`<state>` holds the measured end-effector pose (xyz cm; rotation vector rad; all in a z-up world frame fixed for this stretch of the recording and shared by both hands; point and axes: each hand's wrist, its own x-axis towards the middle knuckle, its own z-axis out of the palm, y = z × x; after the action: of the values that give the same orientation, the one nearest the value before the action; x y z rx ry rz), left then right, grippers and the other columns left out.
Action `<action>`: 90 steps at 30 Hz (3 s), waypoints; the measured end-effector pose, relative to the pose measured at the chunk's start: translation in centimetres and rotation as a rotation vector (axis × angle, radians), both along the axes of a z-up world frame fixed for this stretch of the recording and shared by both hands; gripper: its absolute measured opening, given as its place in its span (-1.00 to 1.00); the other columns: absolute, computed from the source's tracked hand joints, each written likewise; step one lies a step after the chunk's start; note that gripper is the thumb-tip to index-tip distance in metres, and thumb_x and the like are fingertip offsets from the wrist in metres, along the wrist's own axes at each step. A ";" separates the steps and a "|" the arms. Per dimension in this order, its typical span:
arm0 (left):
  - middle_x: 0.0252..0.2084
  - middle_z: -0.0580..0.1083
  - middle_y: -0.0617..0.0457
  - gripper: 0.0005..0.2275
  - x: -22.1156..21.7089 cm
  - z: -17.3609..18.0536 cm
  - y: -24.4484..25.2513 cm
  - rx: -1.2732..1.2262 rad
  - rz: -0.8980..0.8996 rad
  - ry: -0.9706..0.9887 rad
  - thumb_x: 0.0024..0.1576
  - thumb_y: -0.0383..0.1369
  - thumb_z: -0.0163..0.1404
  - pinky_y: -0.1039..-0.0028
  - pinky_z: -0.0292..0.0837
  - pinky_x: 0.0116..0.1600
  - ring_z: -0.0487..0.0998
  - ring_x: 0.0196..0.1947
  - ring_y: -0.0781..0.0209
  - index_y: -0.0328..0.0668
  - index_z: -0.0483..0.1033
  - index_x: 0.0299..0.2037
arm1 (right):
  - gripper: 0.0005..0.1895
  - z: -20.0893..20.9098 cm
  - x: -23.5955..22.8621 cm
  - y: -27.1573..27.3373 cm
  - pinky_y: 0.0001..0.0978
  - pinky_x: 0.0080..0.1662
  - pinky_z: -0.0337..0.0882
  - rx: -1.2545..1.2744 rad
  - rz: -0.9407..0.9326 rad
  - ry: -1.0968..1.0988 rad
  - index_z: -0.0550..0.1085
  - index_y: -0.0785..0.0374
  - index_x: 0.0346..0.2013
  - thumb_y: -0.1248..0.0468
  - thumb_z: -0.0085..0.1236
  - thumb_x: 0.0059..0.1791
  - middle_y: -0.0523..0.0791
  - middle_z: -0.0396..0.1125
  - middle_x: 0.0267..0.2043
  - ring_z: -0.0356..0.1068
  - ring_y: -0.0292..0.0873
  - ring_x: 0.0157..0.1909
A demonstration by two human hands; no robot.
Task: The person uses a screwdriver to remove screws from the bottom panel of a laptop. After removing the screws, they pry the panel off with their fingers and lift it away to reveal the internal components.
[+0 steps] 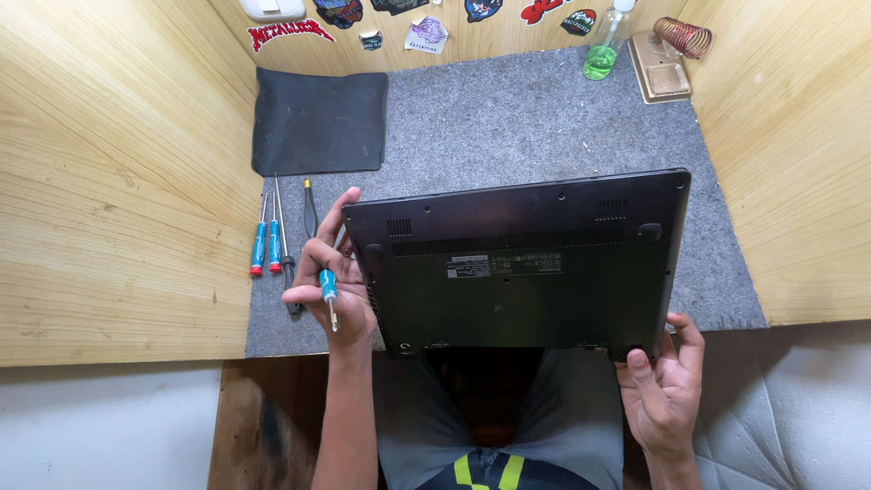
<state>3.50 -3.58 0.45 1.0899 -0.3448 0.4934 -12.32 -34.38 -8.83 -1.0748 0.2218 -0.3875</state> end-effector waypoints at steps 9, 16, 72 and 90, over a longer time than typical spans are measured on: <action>0.37 0.14 -0.57 -0.47 -0.8 0.8 -0.9 -0.082 -0.102 0.012 0.10 0.26 -0.29 0.11 0.44 0.23 0.42 0.22 -0.18 -0.09 0.09 -0.46 | -0.38 1.6 1.1 0.5 -0.04 0.05 0.43 -0.025 -0.046 0.056 0.00 0.28 0.40 0.32 -0.13 0.05 0.11 0.15 0.29 0.29 0.03 0.06; 0.38 0.08 -0.62 -0.46 -2.7 1.0 -1.5 -0.211 -0.158 0.045 0.05 0.26 -0.21 -0.01 0.29 0.34 0.23 0.38 -0.35 -0.10 0.13 -0.49 | -0.40 2.0 1.9 0.0 -0.16 0.07 0.38 -0.062 -0.043 0.094 -0.01 0.25 0.44 0.32 -0.18 0.09 0.01 0.12 0.33 0.22 -0.06 0.15; 0.44 0.23 -0.27 -0.45 -12.4 -1.0 -4.8 0.116 0.040 0.532 0.11 0.26 -0.22 0.64 0.06 -0.39 -0.01 -0.63 0.45 -0.05 0.12 -0.59 | -0.35 6.9 23.6 -4.1 0.01 0.23 0.15 -1.479 0.473 -0.082 0.32 0.41 0.39 0.53 -0.14 -0.04 0.18 0.26 0.22 0.19 0.18 0.23; 0.36 0.30 -0.24 -0.49 -10.3 -1.3 -2.6 0.960 0.018 0.181 0.12 0.15 -0.15 0.29 0.35 0.06 0.39 -0.31 0.09 -0.14 0.10 -0.56 | -0.41 4.6 29.1 -1.0 0.01 0.25 0.13 -1.408 0.394 -0.310 0.44 0.33 0.26 0.54 -0.17 -0.07 0.12 0.31 0.21 0.11 0.12 0.22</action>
<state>-6.75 -6.19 -0.81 2.0532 -0.4223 0.2233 16.80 -35.37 -4.25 -2.3486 -0.6494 -0.3218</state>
